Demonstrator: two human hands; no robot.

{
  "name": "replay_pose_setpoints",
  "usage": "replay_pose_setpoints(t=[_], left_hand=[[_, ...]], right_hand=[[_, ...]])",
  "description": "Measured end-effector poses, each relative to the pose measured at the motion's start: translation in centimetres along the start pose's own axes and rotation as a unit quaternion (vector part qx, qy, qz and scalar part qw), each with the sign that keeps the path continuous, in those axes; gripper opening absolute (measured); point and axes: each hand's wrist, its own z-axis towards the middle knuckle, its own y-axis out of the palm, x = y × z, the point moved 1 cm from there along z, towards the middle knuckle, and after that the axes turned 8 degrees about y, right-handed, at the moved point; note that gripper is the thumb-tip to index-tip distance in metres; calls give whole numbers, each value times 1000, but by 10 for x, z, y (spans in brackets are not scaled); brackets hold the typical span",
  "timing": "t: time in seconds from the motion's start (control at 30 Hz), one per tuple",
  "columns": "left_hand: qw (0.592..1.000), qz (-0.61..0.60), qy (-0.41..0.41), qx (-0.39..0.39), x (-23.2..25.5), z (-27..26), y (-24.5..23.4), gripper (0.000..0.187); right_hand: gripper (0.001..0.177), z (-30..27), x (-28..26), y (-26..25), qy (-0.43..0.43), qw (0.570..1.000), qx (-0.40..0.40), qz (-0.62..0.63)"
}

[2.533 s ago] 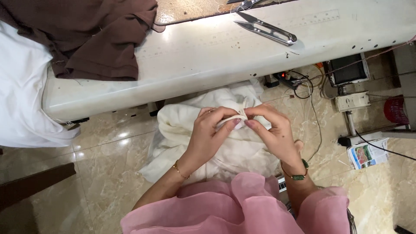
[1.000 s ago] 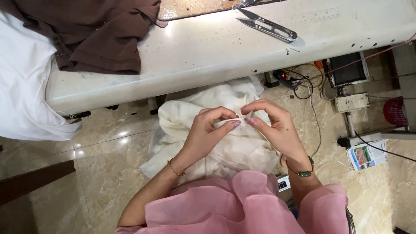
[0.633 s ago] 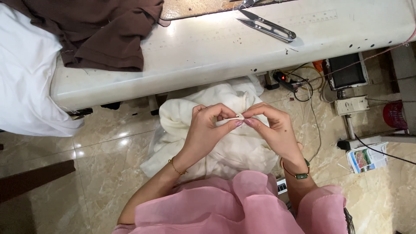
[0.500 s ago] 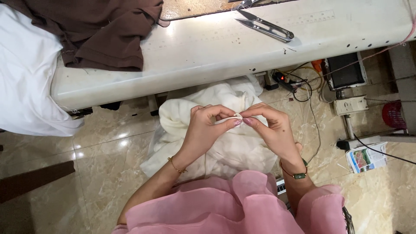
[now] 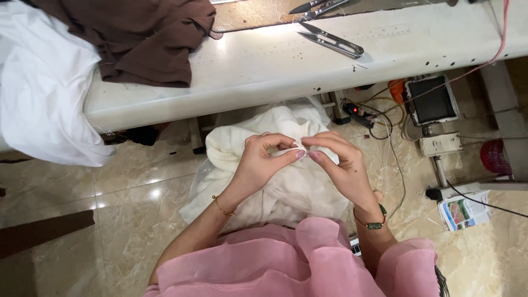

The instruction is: Hand-sewing and machine-sewing a white fabric dress.

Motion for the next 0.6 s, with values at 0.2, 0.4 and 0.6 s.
replay_pose_setpoints(t=[0.2,0.4,0.6], left_hand=[[998,-64,-7,9,-5,-13,2,20],[998,-61,7,25,7,-22,7,21],[995,67,42,56,33,-37,-25,19]], right_hand=[[78,-17,53,-17,-21,992,2,-126],[144,-39,110,13,235,964,-125,-20],[95,-38,71,75,289,937,-95,-170]])
